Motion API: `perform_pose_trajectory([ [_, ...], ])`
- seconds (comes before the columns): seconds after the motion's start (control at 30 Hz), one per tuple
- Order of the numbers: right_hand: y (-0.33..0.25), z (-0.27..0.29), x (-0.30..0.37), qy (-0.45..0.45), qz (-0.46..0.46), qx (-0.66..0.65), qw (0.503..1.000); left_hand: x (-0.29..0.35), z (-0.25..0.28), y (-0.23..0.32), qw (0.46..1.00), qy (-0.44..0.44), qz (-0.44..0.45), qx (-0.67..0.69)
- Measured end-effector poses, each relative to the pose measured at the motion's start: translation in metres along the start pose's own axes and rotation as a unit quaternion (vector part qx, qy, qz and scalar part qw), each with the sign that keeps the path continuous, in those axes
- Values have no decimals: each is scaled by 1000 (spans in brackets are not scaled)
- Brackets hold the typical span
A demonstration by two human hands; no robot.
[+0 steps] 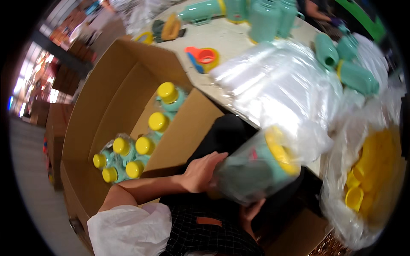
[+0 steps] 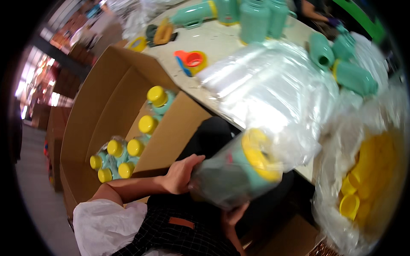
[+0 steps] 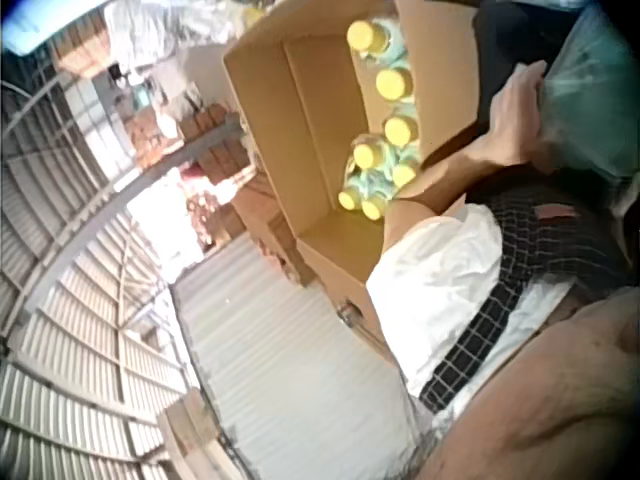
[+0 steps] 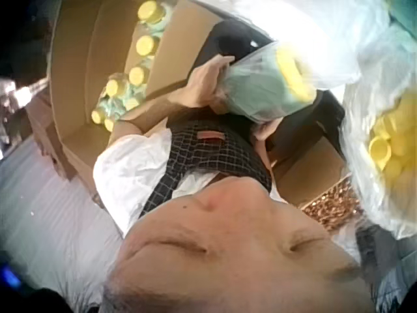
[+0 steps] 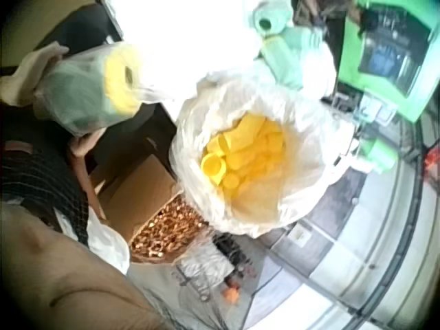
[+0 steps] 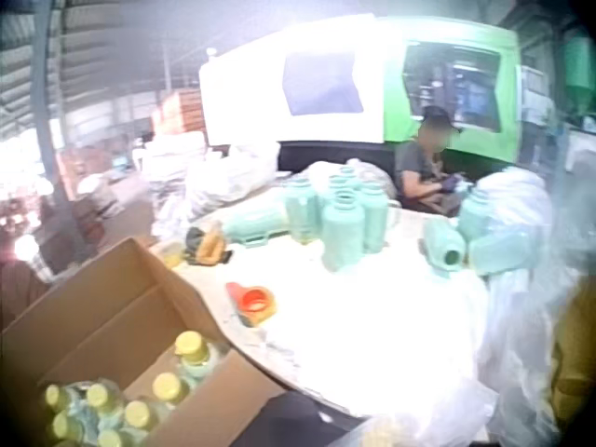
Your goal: The person assembles teal plastic pitchers by inserting copper wire rings into the necks and screwing on yellow lids. The person then places the completed pitchers into a cardboard box. The process is repeated for multiple units.
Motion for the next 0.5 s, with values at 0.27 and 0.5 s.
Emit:
perform_pose_trajectory([
  [0.27, -135, -97, -50, -350, 41, 104, 930, 102, 61, -7, 922, 183, 156, -303],
  [0.5, -227, -325, -50, -332, 286, 42, 898, 222, 145, -145, 836, 456, 277, -128],
])
Point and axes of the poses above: each hand's wrist, its own x-axis away from the middle knuckle, its own z-axis out of the back of the hand, y = z × x, the point moved 1 cm from there along -x, towards the middle knuckle, and after that the axes turned 12 degrees about -z, right-handed, at the moved point
